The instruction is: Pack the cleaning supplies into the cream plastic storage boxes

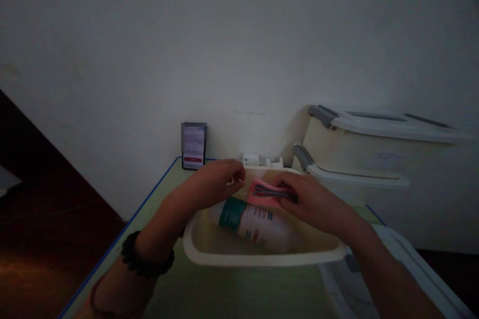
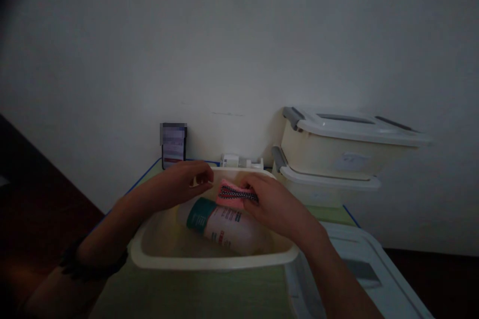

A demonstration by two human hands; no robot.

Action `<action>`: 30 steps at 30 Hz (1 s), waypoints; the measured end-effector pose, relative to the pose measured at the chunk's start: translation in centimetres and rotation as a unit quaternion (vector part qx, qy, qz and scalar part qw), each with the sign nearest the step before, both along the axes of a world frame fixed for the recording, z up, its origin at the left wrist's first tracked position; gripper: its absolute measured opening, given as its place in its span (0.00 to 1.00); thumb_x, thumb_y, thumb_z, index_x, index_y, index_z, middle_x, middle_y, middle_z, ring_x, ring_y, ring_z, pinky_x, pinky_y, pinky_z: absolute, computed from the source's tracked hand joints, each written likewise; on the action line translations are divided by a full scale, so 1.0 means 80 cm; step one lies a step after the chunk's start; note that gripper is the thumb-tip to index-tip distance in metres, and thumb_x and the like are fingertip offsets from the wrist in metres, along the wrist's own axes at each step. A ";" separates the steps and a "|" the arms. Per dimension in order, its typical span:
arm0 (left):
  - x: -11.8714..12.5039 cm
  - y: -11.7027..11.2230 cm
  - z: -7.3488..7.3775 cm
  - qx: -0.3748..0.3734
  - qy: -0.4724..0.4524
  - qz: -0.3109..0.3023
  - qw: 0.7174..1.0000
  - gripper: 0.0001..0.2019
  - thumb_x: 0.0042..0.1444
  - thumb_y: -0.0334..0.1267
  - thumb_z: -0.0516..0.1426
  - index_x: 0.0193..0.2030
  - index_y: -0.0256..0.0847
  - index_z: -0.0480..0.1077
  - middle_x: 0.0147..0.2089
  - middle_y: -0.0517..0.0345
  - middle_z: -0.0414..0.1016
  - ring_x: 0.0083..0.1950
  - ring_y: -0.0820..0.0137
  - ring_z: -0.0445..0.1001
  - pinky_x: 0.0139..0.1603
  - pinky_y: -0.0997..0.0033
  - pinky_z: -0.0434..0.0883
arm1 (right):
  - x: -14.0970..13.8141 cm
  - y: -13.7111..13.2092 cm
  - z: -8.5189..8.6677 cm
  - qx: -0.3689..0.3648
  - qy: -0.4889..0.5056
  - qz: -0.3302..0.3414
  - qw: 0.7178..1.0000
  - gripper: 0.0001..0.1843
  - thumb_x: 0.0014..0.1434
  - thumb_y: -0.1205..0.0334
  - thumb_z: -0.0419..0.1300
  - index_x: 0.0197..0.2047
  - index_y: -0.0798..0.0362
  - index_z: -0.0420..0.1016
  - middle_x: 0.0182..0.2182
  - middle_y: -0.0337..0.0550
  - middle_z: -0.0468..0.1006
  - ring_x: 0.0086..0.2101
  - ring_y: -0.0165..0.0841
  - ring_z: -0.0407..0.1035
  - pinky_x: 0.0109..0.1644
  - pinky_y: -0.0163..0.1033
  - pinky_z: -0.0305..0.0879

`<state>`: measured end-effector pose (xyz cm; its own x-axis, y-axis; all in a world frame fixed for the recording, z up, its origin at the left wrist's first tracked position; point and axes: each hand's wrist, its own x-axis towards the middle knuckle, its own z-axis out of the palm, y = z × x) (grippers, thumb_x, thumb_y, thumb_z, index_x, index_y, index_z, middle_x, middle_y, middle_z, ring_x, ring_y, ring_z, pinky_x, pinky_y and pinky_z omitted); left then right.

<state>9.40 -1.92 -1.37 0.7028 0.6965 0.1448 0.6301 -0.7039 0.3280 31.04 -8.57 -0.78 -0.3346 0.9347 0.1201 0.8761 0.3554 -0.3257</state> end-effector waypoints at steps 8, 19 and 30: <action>-0.001 -0.002 -0.004 -0.008 0.117 -0.027 0.993 0.09 0.53 0.37 0.56 0.38 0.43 0.76 0.35 0.55 0.80 0.35 0.64 0.75 0.31 0.70 0.63 | -0.014 0.017 0.018 -0.054 -0.116 0.002 0.992 0.09 0.53 0.68 0.54 0.38 0.54 0.73 0.33 0.45 0.78 0.30 0.33 0.69 0.31 0.34 0.56; -0.001 -0.005 -0.001 -0.012 0.174 -0.038 0.984 0.13 0.47 0.42 0.63 0.42 0.49 0.78 0.40 0.53 0.81 0.43 0.55 0.77 0.39 0.61 0.67 | -0.040 0.052 0.004 -0.123 -0.233 0.102 0.959 0.12 0.54 0.61 0.57 0.40 0.56 0.75 0.38 0.51 0.80 0.35 0.38 0.73 0.34 0.37 0.61; -0.002 -0.005 -0.003 -0.011 0.158 -0.033 0.987 0.13 0.48 0.38 0.63 0.42 0.52 0.77 0.40 0.56 0.81 0.41 0.59 0.76 0.38 0.64 0.65 | -0.033 0.071 -0.029 -0.188 -0.250 0.104 0.944 0.14 0.57 0.61 0.54 0.37 0.60 0.78 0.35 0.54 0.81 0.31 0.37 0.74 0.30 0.36 0.60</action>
<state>9.28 -2.31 -1.65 0.7545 0.6481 -0.1035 0.6562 -0.7418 0.1382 28.43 -2.91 -3.09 -0.4436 0.7872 -0.4285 0.8773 0.4790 -0.0282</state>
